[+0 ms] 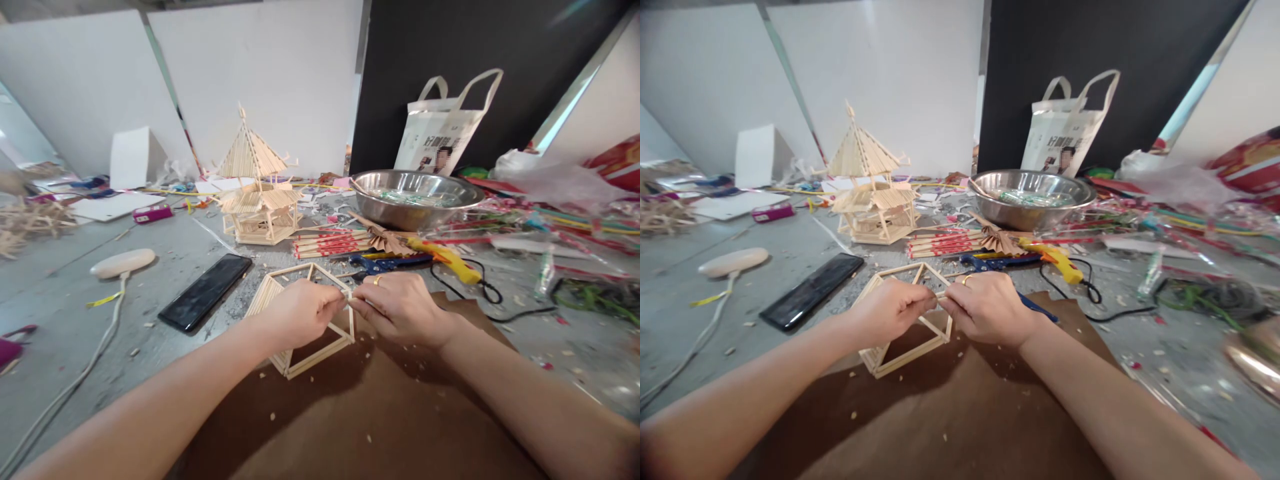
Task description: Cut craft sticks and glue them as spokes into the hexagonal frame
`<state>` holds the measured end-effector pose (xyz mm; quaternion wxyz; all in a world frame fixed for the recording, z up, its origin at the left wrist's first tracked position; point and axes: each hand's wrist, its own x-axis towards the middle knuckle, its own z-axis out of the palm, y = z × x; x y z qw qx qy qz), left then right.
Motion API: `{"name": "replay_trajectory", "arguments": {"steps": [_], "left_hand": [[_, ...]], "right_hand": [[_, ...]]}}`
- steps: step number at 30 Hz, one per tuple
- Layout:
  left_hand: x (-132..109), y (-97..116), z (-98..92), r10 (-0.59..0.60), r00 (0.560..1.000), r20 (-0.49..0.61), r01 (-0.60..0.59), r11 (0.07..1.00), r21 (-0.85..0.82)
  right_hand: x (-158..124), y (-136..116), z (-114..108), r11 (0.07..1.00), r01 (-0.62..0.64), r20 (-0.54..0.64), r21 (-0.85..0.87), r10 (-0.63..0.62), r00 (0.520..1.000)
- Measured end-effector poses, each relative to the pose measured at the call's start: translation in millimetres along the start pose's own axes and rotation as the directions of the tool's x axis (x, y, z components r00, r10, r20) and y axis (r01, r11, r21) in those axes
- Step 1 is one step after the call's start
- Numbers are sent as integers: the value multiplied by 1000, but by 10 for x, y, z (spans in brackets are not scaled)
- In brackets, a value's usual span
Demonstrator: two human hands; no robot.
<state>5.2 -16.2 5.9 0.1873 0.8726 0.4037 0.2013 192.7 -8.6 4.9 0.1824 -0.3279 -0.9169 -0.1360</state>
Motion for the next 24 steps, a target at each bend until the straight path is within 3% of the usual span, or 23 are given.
{"name": "replay_trajectory", "arguments": {"steps": [8,13,17,20,24], "left_hand": [[6,-9,-44,45,998,37,-46,999,10],[15,40,-104,97,992,80,-96,995,-19],[29,25,-138,98,995,21,-98,995,-17],[44,-45,-173,69,997,-43,-70,997,-28],[76,-213,-199,-41,985,-165,64,989,135]], "right_hand": [[0,1,-17,995,14,-10,98,-13,1000],[11,1,-29,968,33,-30,250,-26,999],[5,65,14,955,-4,-47,296,19,999],[-11,138,65,950,-113,-31,292,127,991],[-15,184,133,932,-216,-2,291,227,974]]}}
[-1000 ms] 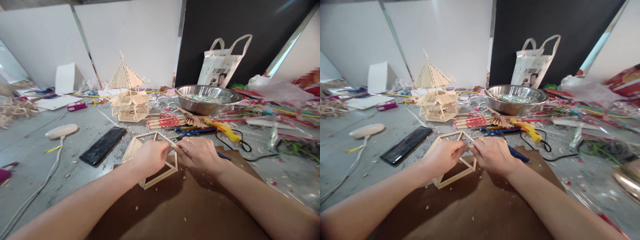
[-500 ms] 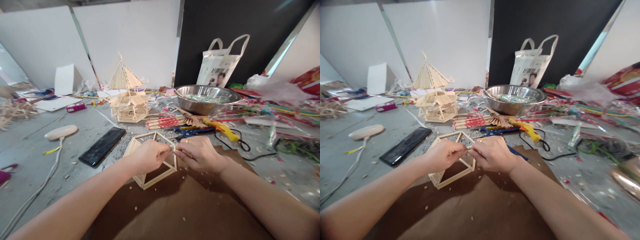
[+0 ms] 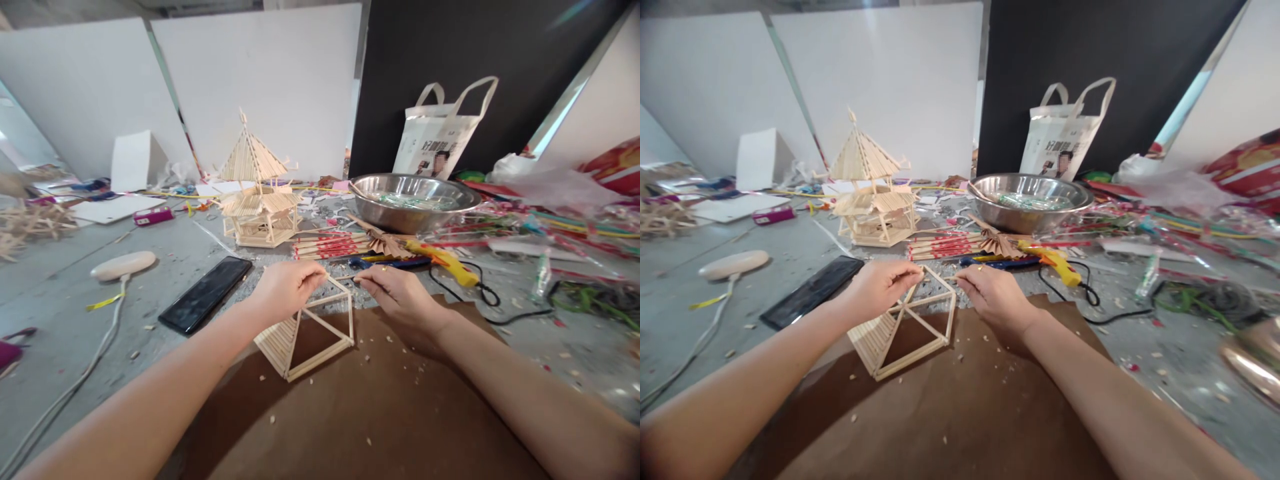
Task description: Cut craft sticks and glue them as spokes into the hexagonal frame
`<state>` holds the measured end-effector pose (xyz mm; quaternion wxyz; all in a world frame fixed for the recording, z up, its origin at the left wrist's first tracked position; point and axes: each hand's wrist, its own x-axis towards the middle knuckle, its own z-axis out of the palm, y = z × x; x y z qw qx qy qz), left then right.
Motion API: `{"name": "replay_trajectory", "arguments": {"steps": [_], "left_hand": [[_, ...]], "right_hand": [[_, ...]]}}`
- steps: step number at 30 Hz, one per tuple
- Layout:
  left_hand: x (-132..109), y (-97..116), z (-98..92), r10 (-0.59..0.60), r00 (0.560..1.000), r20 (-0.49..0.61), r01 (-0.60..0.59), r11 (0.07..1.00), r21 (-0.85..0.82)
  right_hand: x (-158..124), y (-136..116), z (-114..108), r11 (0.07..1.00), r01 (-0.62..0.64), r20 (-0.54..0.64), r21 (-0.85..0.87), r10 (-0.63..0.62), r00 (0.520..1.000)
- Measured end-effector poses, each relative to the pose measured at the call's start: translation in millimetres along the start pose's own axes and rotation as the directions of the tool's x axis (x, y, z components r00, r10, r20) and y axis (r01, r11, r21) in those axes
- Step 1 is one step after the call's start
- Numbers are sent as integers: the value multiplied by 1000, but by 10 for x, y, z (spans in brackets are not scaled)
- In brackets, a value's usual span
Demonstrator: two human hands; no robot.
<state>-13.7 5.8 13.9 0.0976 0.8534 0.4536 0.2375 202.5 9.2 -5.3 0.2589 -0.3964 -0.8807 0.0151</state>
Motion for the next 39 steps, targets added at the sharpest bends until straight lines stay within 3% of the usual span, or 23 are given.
{"name": "replay_trajectory", "arguments": {"steps": [4,10,15,17,19,23,26,28,31,34,37,39], "left_hand": [[34,-182,38,-129,990,-53,138,959,249],[47,-444,61,-275,958,-77,280,848,450],[60,-567,89,-236,954,-185,297,824,483],[68,-496,95,-163,965,-207,239,874,422],[68,-354,102,-20,987,-162,72,945,318],[25,-14,141,195,972,-131,-177,975,136],[-25,150,172,204,974,-97,-198,978,65],[-48,195,182,166,984,-66,-164,986,38],[-58,190,183,87,996,-36,-87,996,-11],[-43,140,187,-1,1000,-18,0,998,-65],[-22,76,209,-71,997,-13,69,992,-107],[-13,36,231,-94,995,-23,90,987,-133]], "right_hand": [[20,0,48,1000,2,-6,-4,-2,1000],[20,-8,80,990,71,-160,118,-51,986],[7,-47,93,955,-75,-159,286,125,979],[14,-65,100,913,-152,-128,380,215,968],[27,-81,104,849,-200,-79,488,271,959],[53,-133,96,666,-230,12,709,316,949],[62,-198,86,557,-253,68,791,330,942],[66,-238,85,549,-264,88,793,325,942],[75,-249,78,607,-266,103,749,289,952],[89,-157,41,753,-276,65,597,298,952],[95,19,-22,915,-382,-8,130,386,922],[88,141,-60,877,-434,-4,-205,443,897]]}}
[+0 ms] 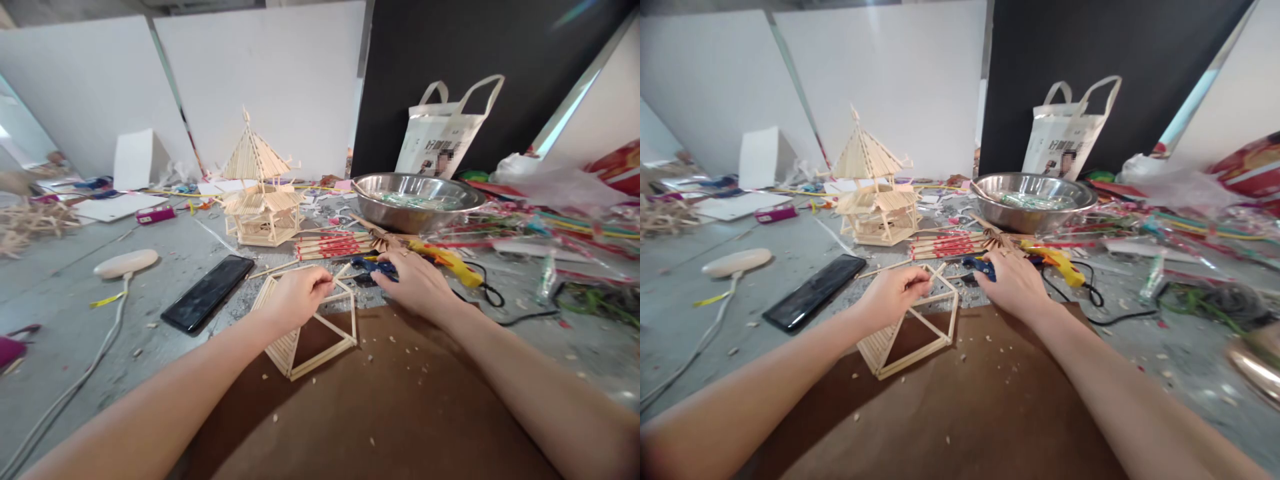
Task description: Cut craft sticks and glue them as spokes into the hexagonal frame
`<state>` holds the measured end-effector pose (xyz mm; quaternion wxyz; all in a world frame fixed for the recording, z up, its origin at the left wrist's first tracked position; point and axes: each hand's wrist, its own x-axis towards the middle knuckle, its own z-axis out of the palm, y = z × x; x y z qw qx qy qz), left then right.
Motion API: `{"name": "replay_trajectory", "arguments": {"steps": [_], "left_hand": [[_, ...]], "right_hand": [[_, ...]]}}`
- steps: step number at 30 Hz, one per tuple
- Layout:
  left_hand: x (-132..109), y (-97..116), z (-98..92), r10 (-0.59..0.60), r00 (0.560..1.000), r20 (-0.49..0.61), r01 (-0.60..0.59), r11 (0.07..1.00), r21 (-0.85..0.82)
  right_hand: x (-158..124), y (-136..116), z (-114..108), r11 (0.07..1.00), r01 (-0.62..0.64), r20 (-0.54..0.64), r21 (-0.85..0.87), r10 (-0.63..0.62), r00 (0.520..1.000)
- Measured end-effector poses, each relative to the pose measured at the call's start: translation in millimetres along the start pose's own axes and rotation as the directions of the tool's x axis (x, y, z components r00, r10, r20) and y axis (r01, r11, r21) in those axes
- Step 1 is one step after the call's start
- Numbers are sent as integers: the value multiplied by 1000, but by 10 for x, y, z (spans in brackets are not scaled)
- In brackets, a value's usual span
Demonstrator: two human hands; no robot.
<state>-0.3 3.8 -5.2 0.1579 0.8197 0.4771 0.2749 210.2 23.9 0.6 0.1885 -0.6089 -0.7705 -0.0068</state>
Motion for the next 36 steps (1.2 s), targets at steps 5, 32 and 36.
{"name": "replay_trajectory", "arguments": {"steps": [5,32,36], "left_hand": [[11,-70,32,-14,999,-51,12,999,-37],[-65,28,-9,139,989,-47,-136,989,62],[-68,28,0,184,982,-38,-181,980,80]], "right_hand": [[50,207,2,957,49,266,-286,30,964],[-46,-46,-77,951,270,0,-154,-273,962],[-97,-119,-104,961,273,-27,-32,-274,961]]}}
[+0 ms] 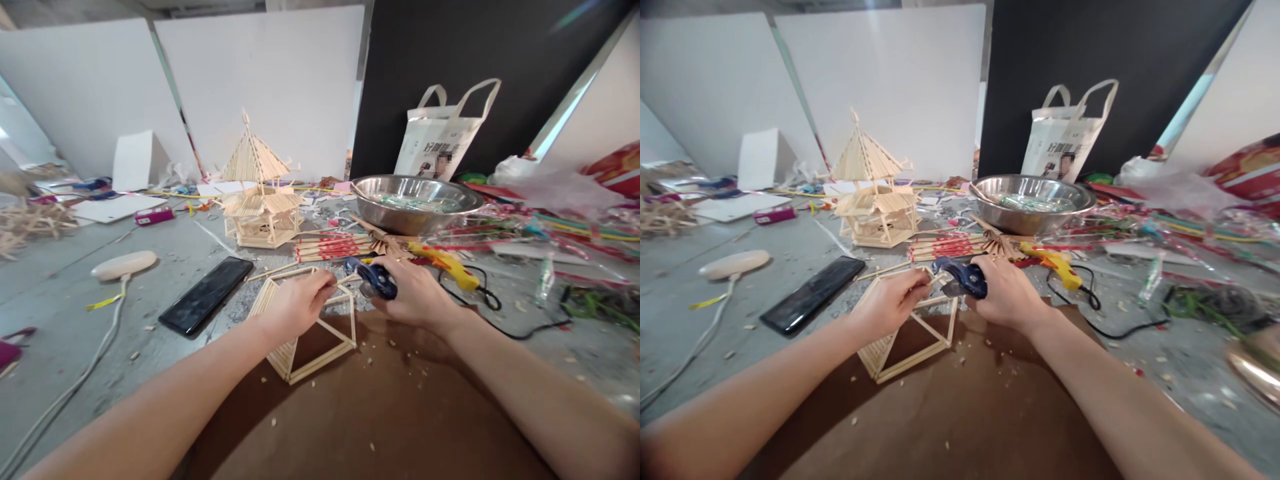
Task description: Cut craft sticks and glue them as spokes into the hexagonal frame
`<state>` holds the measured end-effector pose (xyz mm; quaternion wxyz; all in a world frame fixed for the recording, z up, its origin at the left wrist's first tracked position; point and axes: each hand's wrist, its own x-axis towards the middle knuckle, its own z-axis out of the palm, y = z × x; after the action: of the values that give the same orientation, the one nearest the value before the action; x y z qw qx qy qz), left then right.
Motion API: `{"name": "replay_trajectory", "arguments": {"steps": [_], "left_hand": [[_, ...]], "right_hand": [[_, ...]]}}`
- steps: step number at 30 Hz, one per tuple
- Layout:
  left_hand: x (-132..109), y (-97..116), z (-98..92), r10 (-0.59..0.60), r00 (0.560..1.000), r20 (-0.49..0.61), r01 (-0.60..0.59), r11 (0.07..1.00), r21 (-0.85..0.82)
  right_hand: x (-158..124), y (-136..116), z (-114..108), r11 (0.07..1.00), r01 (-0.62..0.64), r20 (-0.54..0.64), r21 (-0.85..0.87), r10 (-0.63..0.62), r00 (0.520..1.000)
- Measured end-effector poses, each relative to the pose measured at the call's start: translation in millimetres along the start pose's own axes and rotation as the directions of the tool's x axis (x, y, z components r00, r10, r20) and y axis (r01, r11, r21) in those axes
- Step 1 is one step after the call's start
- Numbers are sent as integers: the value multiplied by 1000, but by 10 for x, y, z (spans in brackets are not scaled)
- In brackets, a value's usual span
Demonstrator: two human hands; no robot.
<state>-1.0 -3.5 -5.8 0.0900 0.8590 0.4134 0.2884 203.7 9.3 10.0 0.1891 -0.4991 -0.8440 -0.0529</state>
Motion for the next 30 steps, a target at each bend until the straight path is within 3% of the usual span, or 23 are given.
{"name": "replay_trajectory", "arguments": {"steps": [7,30], "left_hand": [[-16,4,25,81,995,-53,-80,996,35],[-23,23,42,99,995,-23,-97,992,80]], "right_hand": [[-41,-60,4,999,40,11,21,-40,999],[-55,-58,-19,995,62,34,-83,-59,998]]}}
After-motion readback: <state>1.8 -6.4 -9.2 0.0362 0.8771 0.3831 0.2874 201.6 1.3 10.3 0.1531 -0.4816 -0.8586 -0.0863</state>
